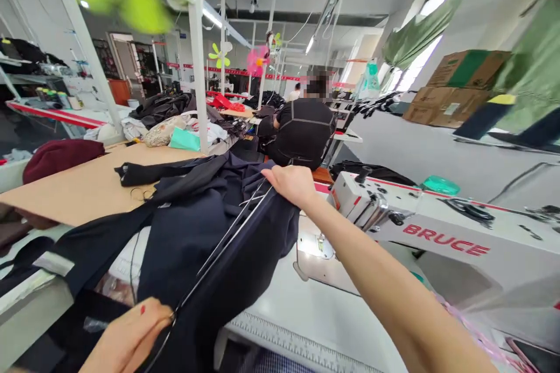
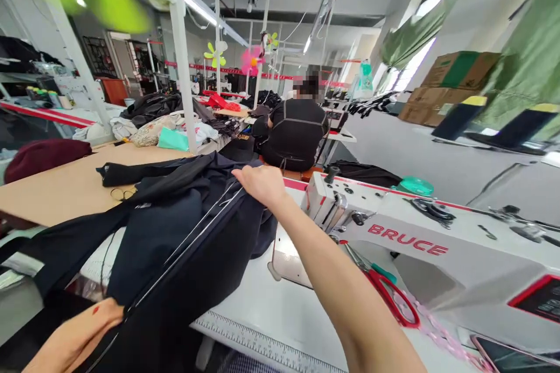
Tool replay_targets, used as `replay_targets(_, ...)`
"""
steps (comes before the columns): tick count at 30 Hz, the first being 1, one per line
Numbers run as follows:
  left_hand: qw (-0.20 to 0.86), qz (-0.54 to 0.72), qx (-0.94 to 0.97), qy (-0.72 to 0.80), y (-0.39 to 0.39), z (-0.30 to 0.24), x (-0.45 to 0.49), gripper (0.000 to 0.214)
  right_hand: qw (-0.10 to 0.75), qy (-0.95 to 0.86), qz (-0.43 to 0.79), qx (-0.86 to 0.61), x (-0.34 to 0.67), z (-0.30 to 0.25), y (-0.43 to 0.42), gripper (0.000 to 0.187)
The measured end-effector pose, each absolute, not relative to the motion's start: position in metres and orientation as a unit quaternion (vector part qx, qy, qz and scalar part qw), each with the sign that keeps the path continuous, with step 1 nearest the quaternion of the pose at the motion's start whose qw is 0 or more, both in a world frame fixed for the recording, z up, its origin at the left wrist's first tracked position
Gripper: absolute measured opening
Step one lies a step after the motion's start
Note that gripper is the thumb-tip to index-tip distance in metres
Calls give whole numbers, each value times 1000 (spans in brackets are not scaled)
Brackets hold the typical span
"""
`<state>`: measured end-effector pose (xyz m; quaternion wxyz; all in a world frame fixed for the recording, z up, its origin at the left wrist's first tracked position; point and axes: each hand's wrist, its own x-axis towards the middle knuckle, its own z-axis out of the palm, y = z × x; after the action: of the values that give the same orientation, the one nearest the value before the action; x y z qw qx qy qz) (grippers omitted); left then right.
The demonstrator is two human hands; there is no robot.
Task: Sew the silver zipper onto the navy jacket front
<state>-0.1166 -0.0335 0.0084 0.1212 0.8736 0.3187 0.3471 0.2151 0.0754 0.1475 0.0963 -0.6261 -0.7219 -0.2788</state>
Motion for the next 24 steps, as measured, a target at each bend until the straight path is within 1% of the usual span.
replay_targets(3, 122, 301, 871, 369, -37, 27, -112, 26, 95, -730, -257, -626, 206, 133, 71, 42)
replay_targets(5, 132, 270, 865, 402, -39, 33, -107, 29, 106, -786, -220, -568, 186, 121, 57, 29)
replay_targets(6, 139, 258, 864, 408, -39, 34, -105, 29, 122, -831, -189, -508, 173, 115, 46, 24)
replay_targets(7, 143, 250, 866, 410, -40, 34, -103, 28, 142, -875, -153, -437, 160, 109, 34, 24)
replay_targets(9, 136, 249, 873, 397, -40, 34, -100, 28, 151, -933, -87, -315, 136, 97, 11, 32)
replay_targets(10, 130, 250, 877, 389, -41, 34, -98, 27, 139, -949, -64, -275, 126, 92, 0, 33)
replay_targets(12, 120, 248, 885, 375, -42, 35, -96, 25, 90, -967, -44, -235, 112, 82, -14, 26)
replay_targets(13, 117, 245, 889, 369, -43, 35, -95, 25, 65, -971, -42, -225, 109, 77, -18, 22)
replay_targets(15, 108, 235, 900, 350, -45, 36, -92, 25, 31, -976, -47, -211, 109, 71, -21, 23)
replay_targets(20, 87, 236, 912, 323, -54, 30, -86, 24, 14, -977, -77, -196, 141, 70, -11, 31)
replay_targets(22, 106, 246, 905, 332, -58, 24, -92, 25, 26, -967, -91, -237, 166, 74, -4, 37)
replay_targets(24, 139, 259, 881, 371, -61, 15, -102, 26, 66, -936, -128, -322, 192, 77, 0, 44)
